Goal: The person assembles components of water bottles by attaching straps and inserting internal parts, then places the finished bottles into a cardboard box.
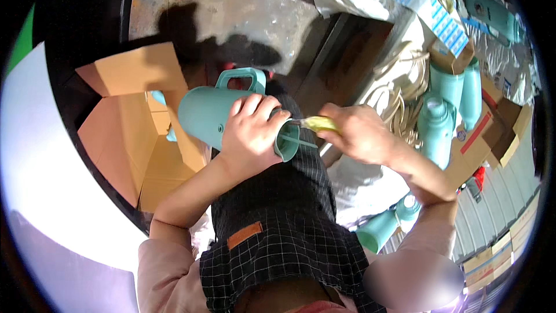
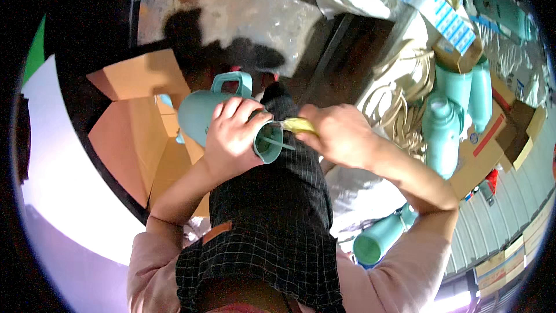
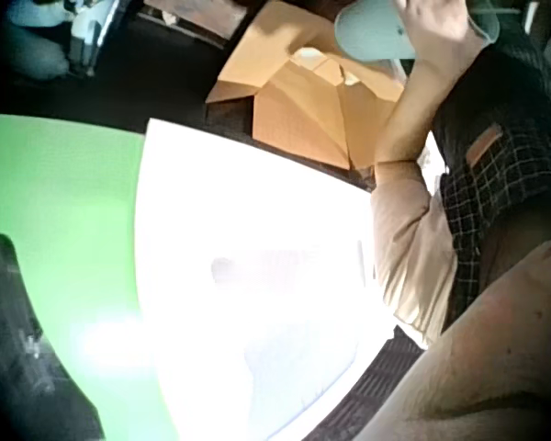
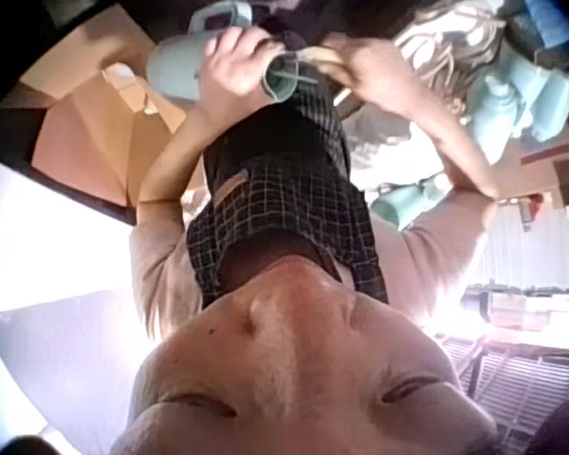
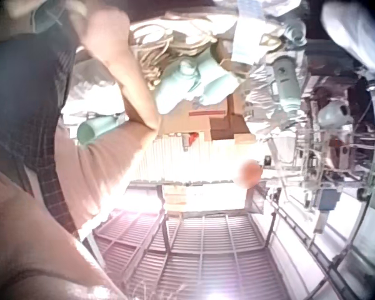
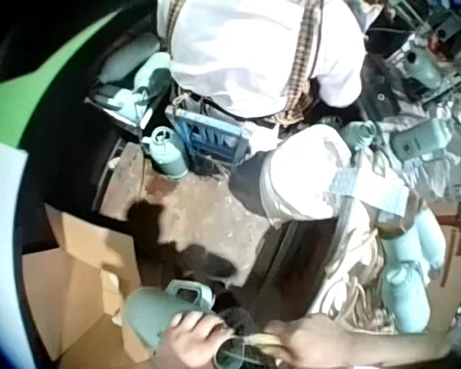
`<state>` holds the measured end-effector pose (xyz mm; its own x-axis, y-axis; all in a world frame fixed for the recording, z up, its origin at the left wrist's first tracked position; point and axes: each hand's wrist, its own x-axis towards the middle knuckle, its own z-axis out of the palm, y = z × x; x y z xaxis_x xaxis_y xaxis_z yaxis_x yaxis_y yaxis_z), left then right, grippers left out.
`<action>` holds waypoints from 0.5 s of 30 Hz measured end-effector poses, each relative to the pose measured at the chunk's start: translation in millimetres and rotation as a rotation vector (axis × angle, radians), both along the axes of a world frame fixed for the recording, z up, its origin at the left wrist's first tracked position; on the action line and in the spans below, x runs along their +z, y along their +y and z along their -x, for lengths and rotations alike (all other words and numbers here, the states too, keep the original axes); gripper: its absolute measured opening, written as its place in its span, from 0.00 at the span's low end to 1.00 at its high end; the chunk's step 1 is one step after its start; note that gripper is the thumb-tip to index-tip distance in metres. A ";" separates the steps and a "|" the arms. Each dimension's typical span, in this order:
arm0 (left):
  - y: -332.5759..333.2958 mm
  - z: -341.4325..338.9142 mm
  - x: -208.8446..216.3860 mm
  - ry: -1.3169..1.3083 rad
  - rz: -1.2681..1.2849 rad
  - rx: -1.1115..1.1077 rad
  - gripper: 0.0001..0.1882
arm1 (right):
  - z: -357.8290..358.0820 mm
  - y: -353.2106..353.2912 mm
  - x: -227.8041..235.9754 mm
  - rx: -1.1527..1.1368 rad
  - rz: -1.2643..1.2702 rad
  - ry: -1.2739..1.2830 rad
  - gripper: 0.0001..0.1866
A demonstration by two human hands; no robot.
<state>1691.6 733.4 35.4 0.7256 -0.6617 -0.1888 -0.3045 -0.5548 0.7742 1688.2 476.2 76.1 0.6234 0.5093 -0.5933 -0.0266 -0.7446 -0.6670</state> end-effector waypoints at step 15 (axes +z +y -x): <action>85.5 138.0 83.7 -0.219 -0.285 0.058 0.17 | 120.8 125.0 38.2 0.195 -0.010 0.460 0.19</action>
<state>1553.6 818.9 119.1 0.8038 -0.5617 -0.1959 -0.4079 -0.7600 0.5059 1567.5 601.3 114.3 0.1909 0.5975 -0.7788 -0.1801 -0.7586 -0.6262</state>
